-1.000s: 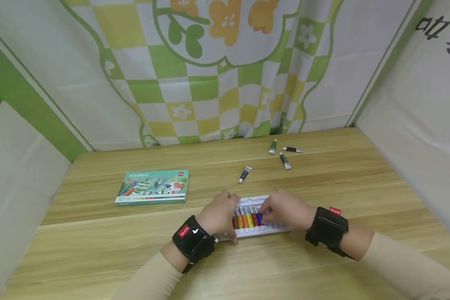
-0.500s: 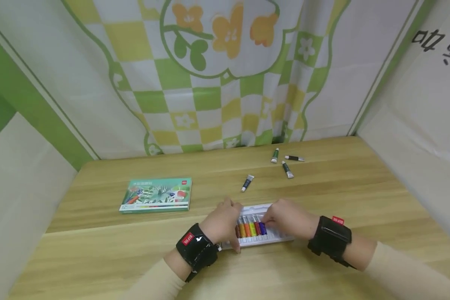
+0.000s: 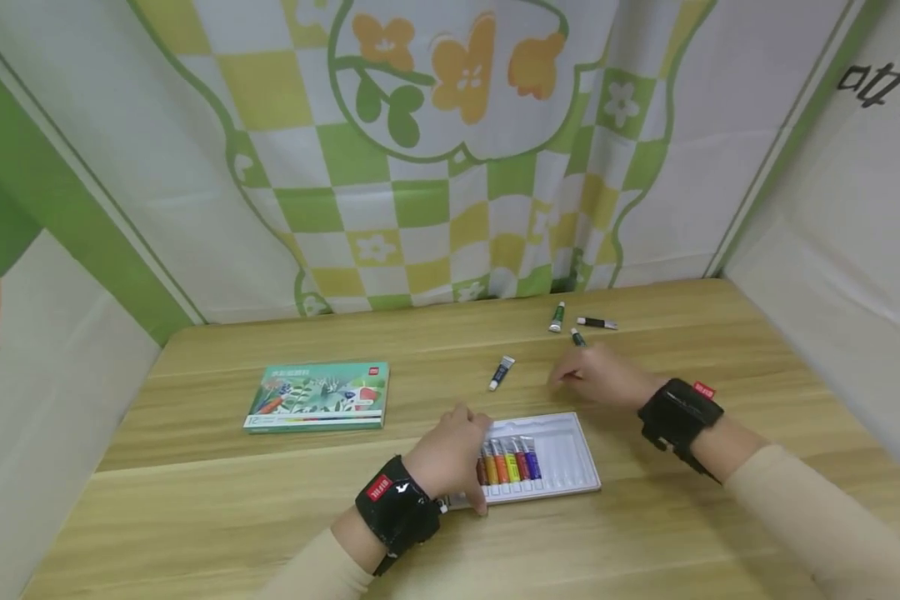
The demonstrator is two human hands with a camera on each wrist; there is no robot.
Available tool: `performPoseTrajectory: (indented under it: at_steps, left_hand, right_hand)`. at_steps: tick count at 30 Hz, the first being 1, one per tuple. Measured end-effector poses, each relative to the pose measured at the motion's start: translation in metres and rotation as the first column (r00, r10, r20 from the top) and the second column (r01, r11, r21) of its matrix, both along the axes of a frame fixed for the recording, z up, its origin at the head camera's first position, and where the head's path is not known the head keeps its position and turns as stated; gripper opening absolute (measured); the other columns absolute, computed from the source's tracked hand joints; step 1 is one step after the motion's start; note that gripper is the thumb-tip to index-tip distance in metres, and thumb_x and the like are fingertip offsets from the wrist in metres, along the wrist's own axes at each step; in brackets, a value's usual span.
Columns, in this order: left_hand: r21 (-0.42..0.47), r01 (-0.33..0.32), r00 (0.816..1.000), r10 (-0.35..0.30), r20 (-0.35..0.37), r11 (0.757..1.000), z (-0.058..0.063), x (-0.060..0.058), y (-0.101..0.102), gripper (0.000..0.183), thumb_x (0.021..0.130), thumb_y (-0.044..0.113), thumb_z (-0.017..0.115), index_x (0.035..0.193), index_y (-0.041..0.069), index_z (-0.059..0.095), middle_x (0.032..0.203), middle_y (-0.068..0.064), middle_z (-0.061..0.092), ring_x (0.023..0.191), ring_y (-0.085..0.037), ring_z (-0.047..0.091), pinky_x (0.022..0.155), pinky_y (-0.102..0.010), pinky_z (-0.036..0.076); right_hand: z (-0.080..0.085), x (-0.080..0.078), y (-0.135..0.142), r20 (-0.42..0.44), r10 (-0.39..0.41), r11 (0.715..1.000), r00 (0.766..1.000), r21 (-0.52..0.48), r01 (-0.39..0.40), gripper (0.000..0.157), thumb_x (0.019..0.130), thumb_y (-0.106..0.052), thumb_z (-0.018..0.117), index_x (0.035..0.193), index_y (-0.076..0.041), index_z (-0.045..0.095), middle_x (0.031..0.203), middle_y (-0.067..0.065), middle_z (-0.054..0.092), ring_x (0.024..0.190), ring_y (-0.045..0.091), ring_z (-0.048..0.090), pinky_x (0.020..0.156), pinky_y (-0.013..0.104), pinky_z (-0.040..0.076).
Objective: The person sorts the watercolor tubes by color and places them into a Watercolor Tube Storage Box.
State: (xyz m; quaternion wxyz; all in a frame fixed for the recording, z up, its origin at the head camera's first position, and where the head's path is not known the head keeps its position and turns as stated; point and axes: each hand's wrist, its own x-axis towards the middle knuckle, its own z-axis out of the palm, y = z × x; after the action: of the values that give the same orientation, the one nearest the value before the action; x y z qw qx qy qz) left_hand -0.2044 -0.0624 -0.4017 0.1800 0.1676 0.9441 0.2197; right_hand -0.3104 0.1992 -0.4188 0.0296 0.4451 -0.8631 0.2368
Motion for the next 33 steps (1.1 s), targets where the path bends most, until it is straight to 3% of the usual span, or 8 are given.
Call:
performPoseTrajectory:
  at_steps: [5, 10, 14, 19, 23, 27, 31, 33]
  left_hand:
    - [-0.004, 0.007, 1.000, -0.007, -0.005, 1.000, 0.000, 0.002, 0.002, 0.102, 0.050, 0.014, 0.104, 0.140, 0.000, 0.057, 0.127, -0.018, 0.054, 0.113, -0.031, 0.053, 0.094, -0.046, 0.053]
    - [-0.003, 0.014, 1.000, -0.014, -0.011, 1.000, 0.001, 0.003, 0.005, 0.101, 0.050, 0.014, 0.104, 0.139, 0.000, 0.058, 0.125, -0.017, 0.055, 0.112, -0.030, 0.053, 0.094, -0.045, 0.053]
    - [0.000, 0.017, 1.000, -0.017, -0.008, 1.000, 0.001, 0.003, 0.005, 0.101, 0.051, 0.014, 0.104, 0.139, 0.001, 0.057, 0.127, -0.017, 0.054, 0.113, -0.030, 0.053, 0.095, -0.045, 0.052]
    - [-0.002, 0.014, 1.000, -0.014, -0.004, 1.000, 0.002, 0.003, 0.004, 0.101, 0.051, 0.014, 0.104, 0.140, 0.001, 0.057, 0.129, -0.018, 0.054, 0.114, -0.030, 0.053, 0.095, -0.045, 0.052]
    - [-0.013, 0.009, 1.000, -0.009, -0.001, 1.000, 0.001, 0.003, 0.003, 0.101, 0.052, 0.014, 0.104, 0.140, 0.001, 0.057, 0.129, -0.018, 0.054, 0.115, -0.030, 0.053, 0.096, -0.045, 0.052]
    - [-0.017, 0.014, 1.000, -0.014, 0.000, 1.000, -0.001, 0.002, 0.004, 0.102, 0.052, 0.015, 0.104, 0.141, 0.000, 0.057, 0.129, -0.018, 0.053, 0.115, -0.030, 0.052, 0.097, -0.045, 0.052]
    - [-0.020, 0.018, 1.000, -0.018, -0.002, 1.000, -0.002, 0.001, 0.002, 0.102, 0.051, 0.014, 0.104, 0.140, 0.000, 0.056, 0.129, -0.018, 0.053, 0.115, -0.030, 0.052, 0.095, -0.045, 0.052]
    - [-0.023, 0.016, 1.000, -0.016, -0.002, 1.000, 0.000, 0.000, 0.000, 0.102, 0.051, 0.014, 0.104, 0.140, 0.000, 0.056, 0.129, -0.019, 0.053, 0.115, -0.031, 0.052, 0.095, -0.045, 0.052]
  right_hand:
    - [0.007, -0.036, 0.015, 0.021, -0.137, 0.983, 0.990, 0.125, 0.133, 0.030, 0.081, 0.021, 0.063, 0.092, -0.002, 0.080, 0.093, 0.009, 0.075, 0.089, 0.029, 0.070, 0.077, 0.041, 0.058]
    - [0.002, -0.055, 0.031, 0.075, -0.141, 0.979, 0.987, 0.155, 0.128, 0.039, 0.076, 0.027, 0.056, 0.093, 0.001, 0.079, 0.093, 0.013, 0.074, 0.089, 0.034, 0.070, 0.080, 0.045, 0.058]
    - [-0.003, -0.060, 0.041, 0.040, -0.153, 0.979, 0.987, 0.139, 0.146, 0.035, 0.078, 0.025, 0.058, 0.090, 0.001, 0.079, 0.092, 0.014, 0.074, 0.088, 0.035, 0.070, 0.079, 0.045, 0.058]
    - [-0.003, -0.057, 0.045, 0.052, -0.218, 0.967, 0.975, 0.143, 0.209, 0.021, 0.084, 0.017, 0.069, 0.094, 0.002, 0.079, 0.094, 0.016, 0.075, 0.091, 0.035, 0.071, 0.081, 0.046, 0.058]
    - [-0.003, -0.052, 0.045, 0.079, -0.271, 0.954, 0.959, 0.158, 0.256, 0.020, 0.085, 0.014, 0.071, 0.100, 0.002, 0.078, 0.093, 0.013, 0.074, 0.089, 0.031, 0.069, 0.080, 0.046, 0.056]
    - [-0.003, -0.044, 0.046, 0.047, -0.273, 0.948, 0.961, 0.186, 0.260, 0.014, 0.085, 0.011, 0.073, 0.093, 0.000, 0.076, 0.087, 0.008, 0.071, 0.084, 0.027, 0.065, 0.077, 0.045, 0.054]
    - [0.002, -0.028, 0.042, 0.020, -0.293, 0.946, 0.956, 0.148, 0.287, 0.006, 0.090, 0.002, 0.074, 0.094, 0.000, 0.077, 0.092, 0.010, 0.071, 0.086, 0.028, 0.066, 0.076, 0.045, 0.054]
    - [0.008, -0.015, 0.031, 0.067, -0.319, 0.946, 0.946, 0.082, 0.313, 0.010, 0.092, -0.003, 0.074, 0.101, 0.000, 0.078, 0.095, 0.010, 0.072, 0.088, 0.028, 0.067, 0.076, 0.044, 0.055]
